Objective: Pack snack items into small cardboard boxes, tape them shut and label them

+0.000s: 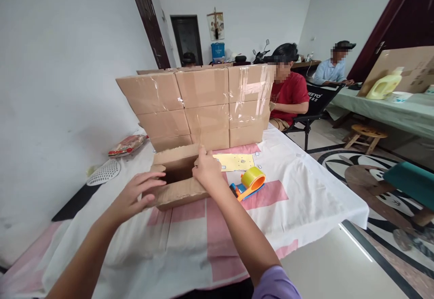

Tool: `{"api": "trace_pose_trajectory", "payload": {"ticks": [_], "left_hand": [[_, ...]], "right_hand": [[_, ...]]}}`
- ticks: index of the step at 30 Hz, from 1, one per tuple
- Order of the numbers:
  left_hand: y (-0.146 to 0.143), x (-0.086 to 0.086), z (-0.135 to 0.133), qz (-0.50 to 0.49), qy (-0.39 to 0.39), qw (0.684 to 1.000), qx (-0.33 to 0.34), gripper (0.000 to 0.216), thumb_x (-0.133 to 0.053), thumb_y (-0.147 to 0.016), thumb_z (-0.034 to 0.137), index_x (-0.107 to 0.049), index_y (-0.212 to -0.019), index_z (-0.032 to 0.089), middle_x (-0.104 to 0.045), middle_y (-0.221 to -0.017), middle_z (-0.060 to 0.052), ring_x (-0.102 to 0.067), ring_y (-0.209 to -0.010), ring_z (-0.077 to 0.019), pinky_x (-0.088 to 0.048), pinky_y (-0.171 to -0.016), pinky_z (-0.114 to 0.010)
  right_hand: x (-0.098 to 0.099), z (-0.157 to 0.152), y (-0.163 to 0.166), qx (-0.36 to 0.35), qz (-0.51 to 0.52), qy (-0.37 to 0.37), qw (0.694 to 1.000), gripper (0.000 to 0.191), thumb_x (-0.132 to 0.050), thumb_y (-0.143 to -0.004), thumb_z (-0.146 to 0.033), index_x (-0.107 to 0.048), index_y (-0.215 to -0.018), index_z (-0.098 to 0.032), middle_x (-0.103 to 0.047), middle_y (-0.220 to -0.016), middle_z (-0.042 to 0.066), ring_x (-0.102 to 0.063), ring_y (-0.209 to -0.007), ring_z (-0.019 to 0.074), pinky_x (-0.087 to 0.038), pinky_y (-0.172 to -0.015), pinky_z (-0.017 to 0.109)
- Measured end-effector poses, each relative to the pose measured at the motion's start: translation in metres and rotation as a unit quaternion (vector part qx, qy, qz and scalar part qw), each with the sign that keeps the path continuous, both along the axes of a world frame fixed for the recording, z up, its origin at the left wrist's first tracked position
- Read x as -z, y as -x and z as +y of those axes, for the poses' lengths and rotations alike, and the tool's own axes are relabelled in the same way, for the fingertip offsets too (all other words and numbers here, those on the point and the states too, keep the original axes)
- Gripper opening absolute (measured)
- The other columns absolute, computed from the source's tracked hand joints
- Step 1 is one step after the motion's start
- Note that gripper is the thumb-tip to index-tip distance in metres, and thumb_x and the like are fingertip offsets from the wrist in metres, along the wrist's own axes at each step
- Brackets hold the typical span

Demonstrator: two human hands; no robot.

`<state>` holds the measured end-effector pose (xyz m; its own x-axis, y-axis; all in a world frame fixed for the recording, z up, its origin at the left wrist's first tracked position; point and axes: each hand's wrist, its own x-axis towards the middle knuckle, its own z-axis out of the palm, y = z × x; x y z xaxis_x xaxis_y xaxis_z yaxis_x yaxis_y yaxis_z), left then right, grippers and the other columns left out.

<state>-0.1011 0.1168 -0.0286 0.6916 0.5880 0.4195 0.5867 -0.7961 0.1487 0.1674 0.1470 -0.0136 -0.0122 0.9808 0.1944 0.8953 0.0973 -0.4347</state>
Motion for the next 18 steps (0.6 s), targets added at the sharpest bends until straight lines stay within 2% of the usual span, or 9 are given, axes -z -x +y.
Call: {"api": "trace_pose_trajectory", "payload": {"ticks": [2, 4, 5, 8, 11, 13, 15, 18], "left_hand": [[0.010, -0.006, 0.023, 0.032, 0.024, 0.999, -0.009, 0.036, -0.038, -0.103, 0.039, -0.065, -0.125, 0.029, -0.066, -0.133, -0.003, -0.051, -0.129, -0.0258, -0.033, -0.105, -0.041], [0.016, -0.007, 0.041, 0.088, 0.037, 0.995, -0.008, 0.034, -0.040, -0.102, 0.040, -0.073, -0.107, 0.031, -0.072, -0.119, 0.000, -0.052, -0.126, -0.0260, -0.031, -0.104, -0.042], [0.018, -0.006, 0.047, 0.109, 0.037, 0.993, -0.008, 0.034, -0.042, -0.101, 0.041, -0.074, -0.097, 0.030, -0.074, -0.112, 0.000, -0.053, -0.121, -0.0258, -0.031, -0.102, -0.042], [0.026, 0.000, 0.055, 0.094, 0.011, 0.996, -0.002, 0.040, -0.040, -0.101, 0.046, -0.070, -0.085, 0.026, -0.073, -0.105, -0.003, -0.055, -0.106, -0.0256, -0.034, -0.094, -0.042], [0.036, 0.015, 0.056, -0.027, -0.041, 0.999, -0.022, 0.050, -0.029, -0.100, 0.058, -0.065, -0.092, 0.024, -0.070, -0.106, -0.009, -0.054, -0.102, -0.0280, -0.036, -0.092, -0.045], [0.042, 0.031, 0.055, -0.141, -0.060, 0.986, -0.063, 0.055, -0.028, -0.097, 0.067, -0.060, -0.089, 0.023, -0.067, -0.103, -0.012, -0.054, -0.099, -0.0290, -0.038, -0.091, -0.047], [0.047, 0.053, 0.053, -0.285, -0.055, 0.950, -0.117, 0.052, -0.032, -0.096, 0.067, -0.054, -0.081, 0.023, -0.064, -0.097, -0.011, -0.055, -0.094, -0.0279, -0.042, -0.087, -0.045], [0.053, 0.090, 0.048, -0.463, 0.014, 0.871, -0.168, 0.038, -0.039, -0.099, 0.051, -0.051, -0.078, 0.023, -0.063, -0.092, -0.009, -0.060, -0.089, -0.0255, -0.049, -0.080, -0.042]], "right_hand": [[0.002, 0.004, -0.005, -0.055, 0.007, -0.014, 0.998, 0.062, -0.064, -0.086, -0.032, -0.049, -0.146, -0.025, -0.053, -0.133, 0.016, -0.059, -0.116, 0.0329, -0.051, -0.090, 0.043], [0.003, 0.008, -0.012, -0.146, 0.003, -0.011, 0.989, 0.031, -0.061, -0.092, -0.038, -0.071, -0.118, -0.025, -0.048, -0.141, 0.015, -0.048, -0.129, 0.0352, -0.047, -0.099, 0.047], [0.003, 0.010, -0.015, -0.185, 0.001, -0.007, 0.983, 0.025, -0.058, -0.095, -0.040, -0.075, -0.103, -0.024, -0.046, -0.145, 0.014, -0.042, -0.134, 0.0364, -0.045, -0.102, 0.050], [0.003, 0.013, -0.021, -0.238, 0.011, -0.036, 0.970, 0.034, -0.054, -0.098, -0.042, -0.073, -0.081, -0.021, -0.046, -0.146, 0.014, -0.039, -0.135, 0.0382, -0.043, -0.104, 0.059], [0.009, 0.012, -0.024, -0.256, 0.078, -0.101, 0.958, 0.029, -0.051, -0.100, -0.039, -0.067, -0.083, -0.021, -0.048, -0.141, 0.014, -0.045, -0.132, 0.0337, -0.049, -0.100, 0.053], [0.018, 0.010, -0.028, -0.265, 0.149, -0.141, 0.942, 0.025, -0.046, -0.101, -0.036, -0.063, -0.092, -0.022, -0.045, -0.143, 0.013, -0.048, -0.132, 0.0311, -0.052, -0.098, 0.048], [0.032, 0.011, -0.033, -0.267, 0.202, -0.190, 0.923, 0.019, -0.047, -0.100, -0.035, -0.060, -0.100, -0.022, -0.041, -0.146, 0.014, -0.049, -0.133, 0.0314, -0.052, -0.099, 0.047], [0.054, 0.016, -0.042, -0.248, 0.239, -0.249, 0.905, 0.016, -0.052, -0.097, -0.035, -0.062, -0.101, -0.024, -0.043, -0.144, 0.012, -0.051, -0.129, 0.0325, -0.052, -0.097, 0.049]]}}
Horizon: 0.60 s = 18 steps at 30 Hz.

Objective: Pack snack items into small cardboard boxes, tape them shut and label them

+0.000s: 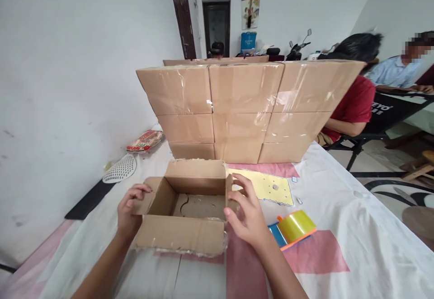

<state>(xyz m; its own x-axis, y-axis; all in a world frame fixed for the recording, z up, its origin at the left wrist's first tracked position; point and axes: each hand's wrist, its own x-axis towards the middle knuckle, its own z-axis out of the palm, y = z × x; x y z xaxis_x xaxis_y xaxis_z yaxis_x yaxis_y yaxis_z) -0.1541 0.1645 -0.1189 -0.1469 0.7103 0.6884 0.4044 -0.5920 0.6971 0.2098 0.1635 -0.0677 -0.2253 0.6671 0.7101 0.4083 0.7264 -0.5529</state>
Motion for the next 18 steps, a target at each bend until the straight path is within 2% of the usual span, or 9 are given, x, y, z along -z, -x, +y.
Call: {"api": "trace_pose_trajectory", "payload": {"ticks": [1, 3, 5, 7, 9, 11, 14, 16, 18], "left_hand": [[0.003, 0.010, 0.000, -0.024, 0.028, 0.999, 0.009, 0.034, -0.040, -0.098, 0.046, -0.054, -0.079, 0.022, -0.065, -0.090, -0.009, -0.062, -0.089, -0.0253, -0.051, -0.080, -0.041], [0.015, 0.020, 0.007, 0.010, 0.091, 0.996, 0.002, 0.033, -0.042, -0.098, 0.043, -0.061, -0.081, 0.021, -0.068, -0.086, -0.009, -0.065, -0.086, -0.0248, -0.053, -0.077, -0.039], [0.033, 0.016, 0.031, 0.079, 0.140, 0.983, -0.091, 0.036, -0.043, -0.097, 0.043, -0.064, -0.080, 0.020, -0.069, -0.080, -0.009, -0.065, -0.078, -0.0234, -0.053, -0.074, -0.037], [0.057, 0.002, 0.073, 0.122, 0.157, 0.953, -0.228, 0.033, -0.048, -0.095, 0.044, -0.064, -0.081, 0.018, -0.069, -0.082, -0.010, -0.065, -0.078, -0.0240, -0.052, -0.078, -0.040], [0.082, -0.014, 0.125, 0.145, 0.152, 0.940, -0.269, 0.033, -0.065, -0.084, 0.042, -0.065, -0.103, 0.015, -0.069, -0.115, -0.018, -0.062, -0.105, -0.0318, -0.047, -0.095, -0.049], [0.105, -0.027, 0.171, 0.189, 0.170, 0.920, -0.299, 0.048, -0.077, -0.073, 0.037, -0.063, -0.111, 0.010, -0.056, -0.139, -0.026, -0.055, -0.120, -0.0390, -0.043, -0.100, -0.055], [0.128, -0.043, 0.212, 0.178, 0.175, 0.918, -0.307, 0.025, -0.066, -0.085, 0.034, -0.062, -0.093, 0.011, -0.068, -0.122, -0.018, -0.061, -0.112, -0.0314, -0.044, -0.098, -0.050], [0.138, -0.056, 0.218, 0.155, 0.159, 0.919, -0.325, 0.022, -0.055, -0.093, 0.030, -0.055, -0.079, 0.013, -0.072, -0.099, -0.007, -0.065, -0.101, -0.0244, -0.046, -0.096, -0.044], [0.149, -0.074, 0.211, 0.126, 0.123, 0.918, -0.356, 0.024, -0.051, -0.095, 0.024, -0.046, -0.072, 0.015, -0.067, -0.086, -0.002, -0.064, -0.097, -0.0217, -0.046, -0.098, -0.041]], "right_hand": [[0.006, 0.003, -0.002, 0.013, 0.019, -0.004, 1.000, 0.018, -0.051, -0.097, -0.036, -0.063, -0.100, -0.024, -0.043, -0.142, 0.012, -0.052, -0.125, 0.0320, -0.052, -0.095, 0.049], [0.017, 0.008, -0.005, 0.041, 0.058, -0.007, 0.997, 0.026, -0.046, -0.099, -0.041, -0.067, -0.097, -0.025, -0.045, -0.138, 0.011, -0.055, -0.119, 0.0312, -0.054, -0.090, 0.049], [0.024, 0.011, -0.006, 0.060, 0.083, -0.010, 0.995, 0.035, -0.042, -0.100, -0.046, -0.070, -0.096, -0.026, -0.045, -0.135, 0.011, -0.055, -0.117, 0.0317, -0.055, -0.085, 0.049], [0.028, 0.013, -0.005, 0.065, 0.088, -0.021, 0.994, 0.038, -0.041, -0.100, -0.049, -0.072, -0.098, -0.027, -0.044, -0.133, 0.012, -0.054, -0.117, 0.0331, -0.055, -0.082, 0.049], [0.030, 0.012, -0.003, 0.066, 0.086, -0.029, 0.994, 0.037, -0.041, -0.100, -0.047, -0.072, -0.099, -0.027, -0.044, -0.132, 0.013, -0.054, -0.119, 0.0344, -0.055, -0.079, 0.050], [0.030, 0.011, -0.002, 0.071, 0.079, -0.027, 0.994, 0.036, -0.040, -0.099, -0.046, -0.072, -0.100, -0.028, -0.045, -0.130, 0.013, -0.052, -0.120, 0.0355, -0.055, -0.078, 0.051], [0.030, 0.010, -0.001, 0.069, 0.066, -0.026, 0.995, 0.034, -0.041, -0.100, -0.043, -0.071, -0.102, -0.029, -0.045, -0.131, 0.014, -0.051, -0.120, 0.0356, -0.054, -0.077, 0.052], [0.029, 0.010, -0.001, 0.063, 0.065, -0.029, 0.995, 0.032, -0.041, -0.100, -0.041, -0.070, -0.105, -0.028, -0.045, -0.131, 0.014, -0.052, -0.118, 0.0344, -0.055, -0.076, 0.051], [0.027, 0.010, 0.000, 0.058, 0.070, -0.026, 0.995, 0.031, -0.041, -0.100, -0.039, -0.070, -0.106, -0.028, -0.044, -0.132, 0.014, -0.053, -0.116, 0.0335, -0.055, -0.076, 0.050]]}}
